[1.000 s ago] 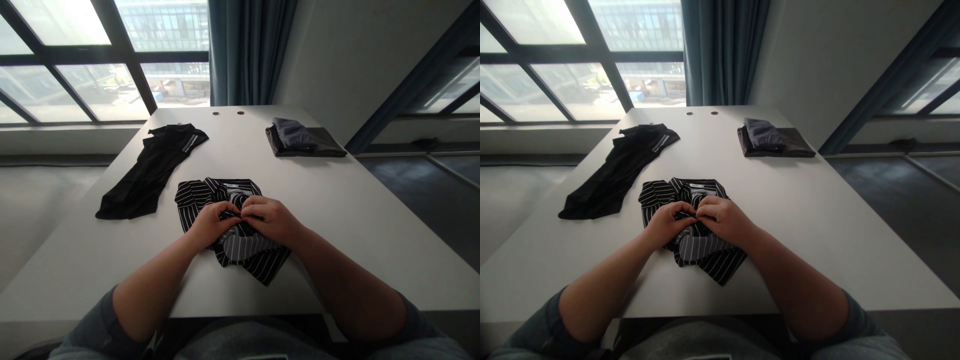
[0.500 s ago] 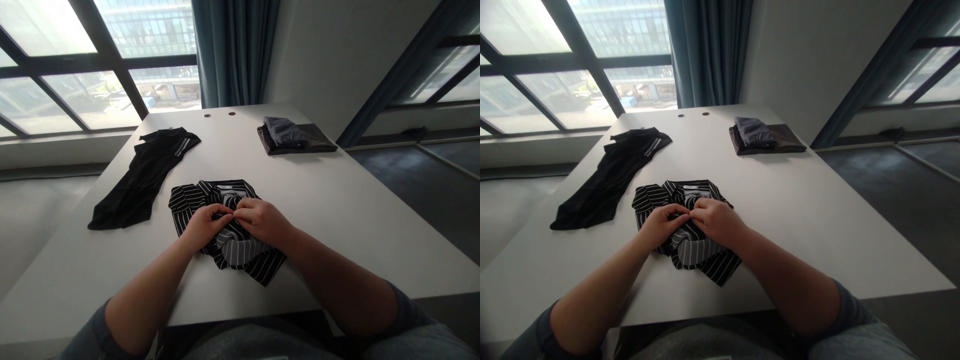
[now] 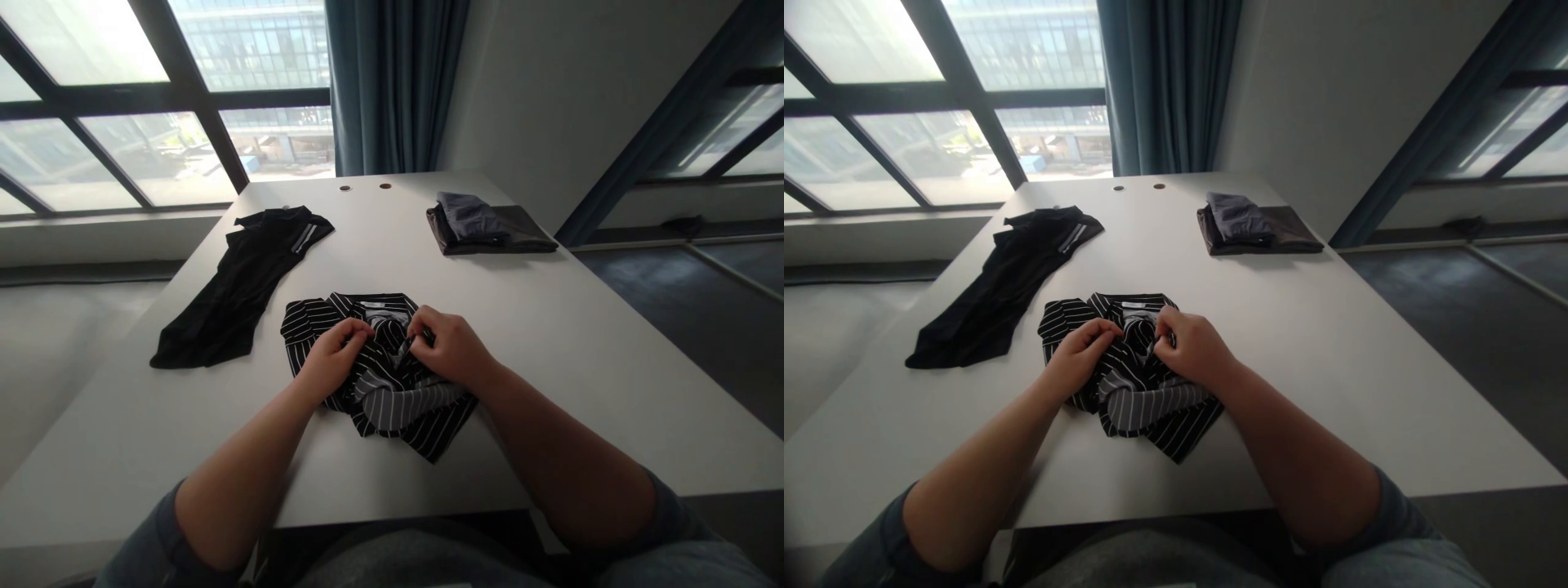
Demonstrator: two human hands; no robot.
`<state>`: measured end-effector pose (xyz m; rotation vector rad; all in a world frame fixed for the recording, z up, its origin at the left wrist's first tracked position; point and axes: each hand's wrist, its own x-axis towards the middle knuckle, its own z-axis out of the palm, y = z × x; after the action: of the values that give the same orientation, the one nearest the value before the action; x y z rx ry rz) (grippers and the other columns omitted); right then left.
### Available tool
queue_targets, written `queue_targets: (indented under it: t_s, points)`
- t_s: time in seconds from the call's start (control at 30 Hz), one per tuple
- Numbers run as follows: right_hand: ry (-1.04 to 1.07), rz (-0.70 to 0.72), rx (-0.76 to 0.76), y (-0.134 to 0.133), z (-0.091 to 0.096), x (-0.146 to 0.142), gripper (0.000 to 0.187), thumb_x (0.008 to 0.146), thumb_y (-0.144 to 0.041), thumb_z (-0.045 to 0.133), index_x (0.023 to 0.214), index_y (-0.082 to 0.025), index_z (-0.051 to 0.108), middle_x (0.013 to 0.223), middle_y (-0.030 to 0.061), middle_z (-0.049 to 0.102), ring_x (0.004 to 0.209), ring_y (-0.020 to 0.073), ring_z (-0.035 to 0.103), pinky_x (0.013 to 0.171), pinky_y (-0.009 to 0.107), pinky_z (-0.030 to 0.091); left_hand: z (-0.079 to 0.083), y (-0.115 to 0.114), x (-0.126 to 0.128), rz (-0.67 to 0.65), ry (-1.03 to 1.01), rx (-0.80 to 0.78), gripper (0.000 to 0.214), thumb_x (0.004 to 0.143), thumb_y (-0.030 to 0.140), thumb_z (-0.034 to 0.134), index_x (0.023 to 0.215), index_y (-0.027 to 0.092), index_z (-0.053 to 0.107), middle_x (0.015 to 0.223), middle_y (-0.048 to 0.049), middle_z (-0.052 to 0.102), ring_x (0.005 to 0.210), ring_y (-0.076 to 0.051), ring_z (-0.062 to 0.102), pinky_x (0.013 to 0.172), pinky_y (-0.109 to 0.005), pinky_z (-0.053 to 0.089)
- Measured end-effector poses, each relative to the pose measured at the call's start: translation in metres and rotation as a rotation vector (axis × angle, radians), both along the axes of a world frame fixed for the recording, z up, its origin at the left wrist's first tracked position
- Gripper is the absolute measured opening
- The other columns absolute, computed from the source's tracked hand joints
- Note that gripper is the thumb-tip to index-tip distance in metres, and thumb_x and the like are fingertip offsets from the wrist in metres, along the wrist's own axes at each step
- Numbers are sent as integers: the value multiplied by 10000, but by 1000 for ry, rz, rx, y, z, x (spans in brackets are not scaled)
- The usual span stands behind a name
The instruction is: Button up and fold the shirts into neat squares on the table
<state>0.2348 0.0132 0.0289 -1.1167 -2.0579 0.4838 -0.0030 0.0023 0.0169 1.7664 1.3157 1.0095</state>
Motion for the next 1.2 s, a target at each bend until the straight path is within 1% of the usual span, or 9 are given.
queue_targets:
  t_s: [0.1, 0.27, 0.5, 0.67, 0.73, 0.8, 0.93, 1.07, 1.2]
  points:
    - [193, -36, -141, 5, 0, 5, 121, 790, -130, 562, 847, -219, 620, 716, -34, 639, 606, 130, 569, 586, 247, 413, 6, 1, -6, -99, 168, 68, 223, 968, 416, 603, 997, 246, 743, 986, -26, 776, 910, -212, 703, 850, -336, 535]
    - [338, 51, -247, 5, 5, 5, 236, 801, -142, 480, 810, -217, 704, 766, 2, 702, 761, 180, 665, 723, 298, 504, 7, 1, -13, -270, 412, 167, 138, 921, 349, 688, 1006, 282, 774, 966, -34, 758, 939, -235, 692, 889, -370, 514]
    - [333, -154, -100, 12, 7, 15, 202, 818, -153, 476, 692, -220, 619, 634, -6, 575, 617, 171, 518, 599, 298, 416, 1, 6, -11, 143, 77, 222, 139, 947, 267, 543, 967, 233, 676, 1078, -52, 694, 1052, -219, 651, 978, -360, 500]
    - [-14, -219, 215, 6, 7, 7, 88, 921, -266, 644, 899, -223, 717, 918, 75, 675, 900, 257, 619, 846, 411, 509, -4, 10, -12, 279, -128, -1, 163, 928, 317, 563, 980, 223, 685, 1017, -27, 734, 985, -213, 670, 930, -350, 506]
    - [-86, -114, 339, -4, 9, -3, 162, 923, -307, 701, 1061, -231, 741, 1146, 126, 666, 1122, 319, 595, 993, 497, 496, -4, 8, -11, 255, -172, -5, 137, 911, 331, 592, 933, 218, 666, 977, -18, 726, 945, -198, 663, 890, -324, 510]
    - [-147, 133, 393, -17, 10, -14, 213, 941, -294, 702, 1143, -235, 730, 1267, 141, 641, 1242, 327, 556, 1065, 521, 481, -3, 6, -9, 247, -168, 9, 128, 902, 339, 611, 857, 220, 621, 870, 3, 682, 847, -174, 628, 814, -294, 501]
    - [-305, 527, 384, -36, 9, -29, 156, 969, -114, 617, 923, -228, 713, 972, 70, 717, 1042, 231, 636, 1056, 425, 514, -1, 5, -9, 309, -172, 57, 168, 915, 333, 592, 795, 224, 548, 772, 26, 586, 753, -152, 548, 743, -274, 466]
    - [-313, 552, 346, -39, 5, -28, 209, 965, -76, 580, 862, -222, 689, 829, 26, 704, 876, 186, 656, 1147, 432, 470, -1, 10, -13, 387, -196, 50, 167, 920, 339, 577, 801, 228, 536, 783, 27, 560, 764, -152, 534, 751, -270, 461]
    - [-293, 387, 348, -32, -6, -27, 302, 960, -86, 593, 1218, -200, 700, 1289, 130, 680, 1159, 241, 650, 1080, 434, 523, -4, 13, -15, 355, -261, 19, 159, 923, 349, 582, 827, 228, 545, 793, 30, 570, 760, -148, 542, 749, -266, 476]
